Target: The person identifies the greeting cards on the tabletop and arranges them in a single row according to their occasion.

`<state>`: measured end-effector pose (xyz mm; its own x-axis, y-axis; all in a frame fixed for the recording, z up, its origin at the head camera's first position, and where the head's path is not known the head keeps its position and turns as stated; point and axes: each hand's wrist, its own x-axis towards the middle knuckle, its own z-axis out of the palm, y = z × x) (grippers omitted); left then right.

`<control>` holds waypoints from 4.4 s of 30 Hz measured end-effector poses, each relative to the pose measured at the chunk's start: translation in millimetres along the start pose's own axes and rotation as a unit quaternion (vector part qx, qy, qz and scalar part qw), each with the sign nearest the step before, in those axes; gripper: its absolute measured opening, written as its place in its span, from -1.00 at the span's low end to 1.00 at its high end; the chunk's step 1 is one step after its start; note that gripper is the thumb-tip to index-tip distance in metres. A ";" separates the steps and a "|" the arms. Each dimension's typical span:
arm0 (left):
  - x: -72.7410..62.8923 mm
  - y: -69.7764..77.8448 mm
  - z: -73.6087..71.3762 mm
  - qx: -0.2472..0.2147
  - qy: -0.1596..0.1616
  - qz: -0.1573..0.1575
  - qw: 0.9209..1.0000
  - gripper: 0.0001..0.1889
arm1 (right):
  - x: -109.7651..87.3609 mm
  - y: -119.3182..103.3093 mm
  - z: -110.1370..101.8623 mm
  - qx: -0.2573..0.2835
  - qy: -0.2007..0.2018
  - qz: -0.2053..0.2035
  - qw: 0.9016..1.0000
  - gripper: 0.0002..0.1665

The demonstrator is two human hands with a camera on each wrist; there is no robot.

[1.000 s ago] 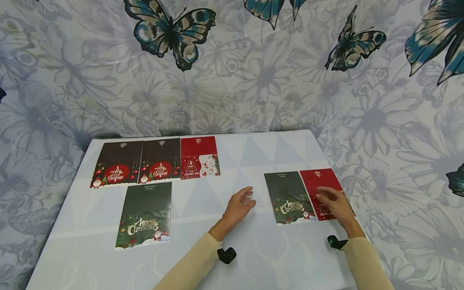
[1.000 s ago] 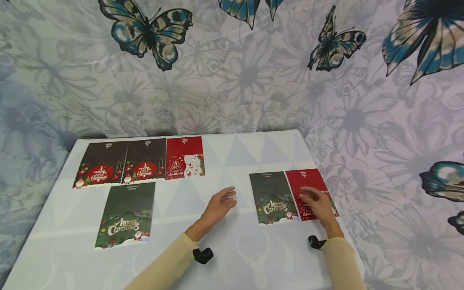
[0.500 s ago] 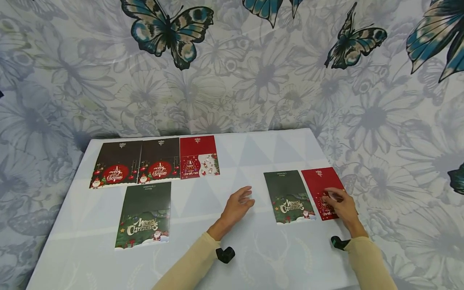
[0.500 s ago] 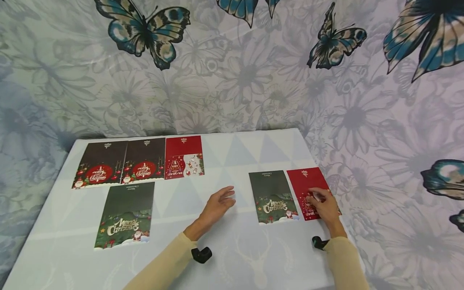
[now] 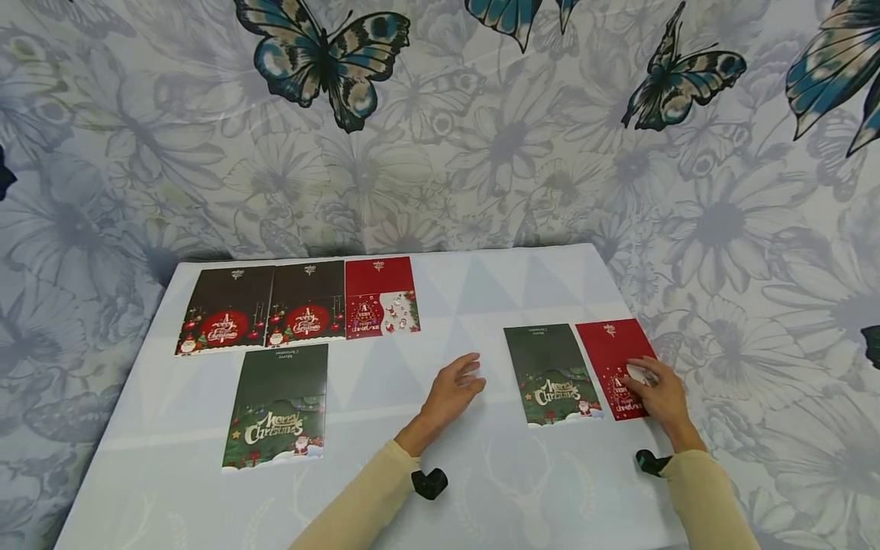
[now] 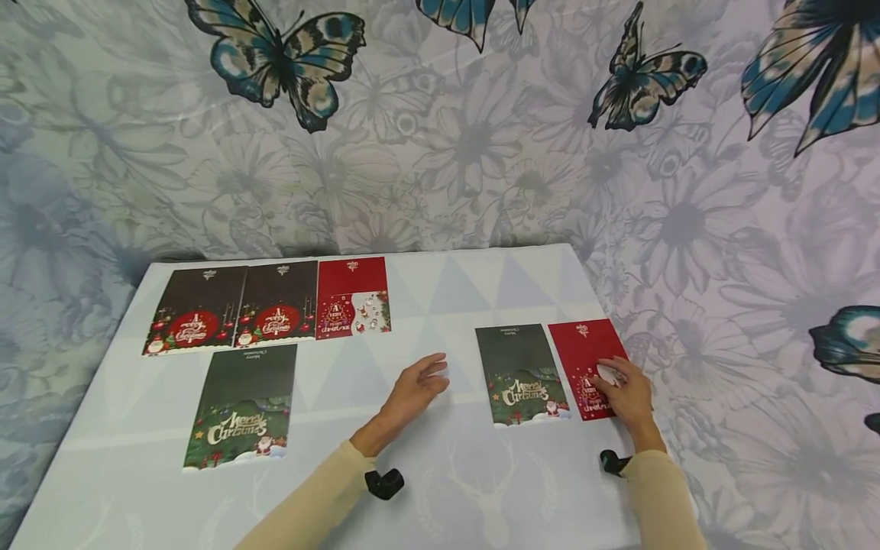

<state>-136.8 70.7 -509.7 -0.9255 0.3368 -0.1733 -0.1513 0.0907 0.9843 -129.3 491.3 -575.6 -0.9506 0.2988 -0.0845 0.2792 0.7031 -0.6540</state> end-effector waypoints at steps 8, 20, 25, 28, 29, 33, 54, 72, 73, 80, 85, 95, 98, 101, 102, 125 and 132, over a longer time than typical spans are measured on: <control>14.5 -28.8 3.1 0.000 -0.001 -0.007 1.000 -0.45 | 1.5 3.8 -3.3 -0.011 -0.001 0.044 0.999 -0.33; 14.4 -29.1 2.2 0.002 -0.015 -0.011 1.000 -0.42 | 2.4 3.5 -6.8 -0.030 -0.013 0.074 0.997 -0.12; 14.6 -28.3 2.2 0.012 -0.012 -0.017 1.000 -0.42 | 1.4 2.8 -8.2 -0.030 -0.017 0.073 0.997 -0.06; 15.2 -28.7 2.1 0.013 -0.009 -0.015 1.000 -0.42 | 1.2 3.0 -7.0 -0.023 -0.009 0.062 0.998 -0.07; 15.2 -29.2 2.2 0.013 -0.008 -0.015 1.000 -0.43 | 1.3 3.1 -6.2 -0.019 -0.006 0.059 0.998 -0.08; 16.1 -30.8 2.9 0.014 -0.007 -0.019 1.000 -0.43 | 1.7 4.0 -5.3 0.000 0.015 0.051 0.999 -0.11; 15.7 -34.2 2.1 0.010 -0.013 -0.025 1.000 -0.41 | -4.7 16.3 -18.4 0.057 0.001 0.104 0.993 -0.09; 16.9 -33.7 4.0 0.002 -0.013 -0.032 0.999 -0.41 | -5.3 9.9 -25.3 0.120 0.027 0.131 0.984 -0.10; 17.5 -34.1 4.2 0.004 -0.013 -0.033 0.999 -0.41 | -5.5 9.4 -26.0 0.123 0.029 0.130 0.983 -0.10; 15.8 -34.0 4.2 0.007 -0.017 -0.035 0.999 -0.41 | -6.8 1.4 -29.4 0.164 0.032 0.134 0.977 -0.11; 14.9 -32.0 4.1 0.005 -0.015 -0.032 0.999 -0.41 | -5.0 -8.2 -28.3 0.182 0.018 0.111 0.977 -0.13; 17.5 -26.6 6.0 -0.005 -0.014 -0.026 1.000 -0.42 | -0.4 -33.8 -17.5 0.189 -0.013 0.058 0.980 -0.21; 17.2 -26.4 6.4 -0.008 -0.015 -0.025 1.000 -0.42 | -1.6 -39.9 -14.1 0.201 -0.022 0.044 0.978 -0.25; 17.0 -26.7 6.1 -0.008 -0.013 -0.023 1.000 -0.42 | -2.0 -48.5 -10.5 0.221 -0.036 0.021 0.974 -0.27; 17.1 -26.9 5.9 -0.009 -0.012 -0.023 1.000 -0.42 | -2.0 -51.9 -9.2 0.227 -0.041 0.012 0.973 -0.28; 18.4 -24.6 0.3 -0.013 -0.013 0.014 1.000 -0.61 | -0.8 -121.6 35.3 0.293 -0.133 -0.084 0.943 -0.34; 20.1 -26.4 0.0 -0.007 -0.012 0.014 1.000 -0.64 | -1.2 -133.8 50.5 0.290 -0.153 -0.088 0.941 -0.34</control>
<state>-151.5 75.0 -539.2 -0.9208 0.3615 -0.1463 -0.1305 0.0679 0.9891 -172.4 364.3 -525.9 -0.9946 -0.0513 -0.0902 0.0763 0.2284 -0.9706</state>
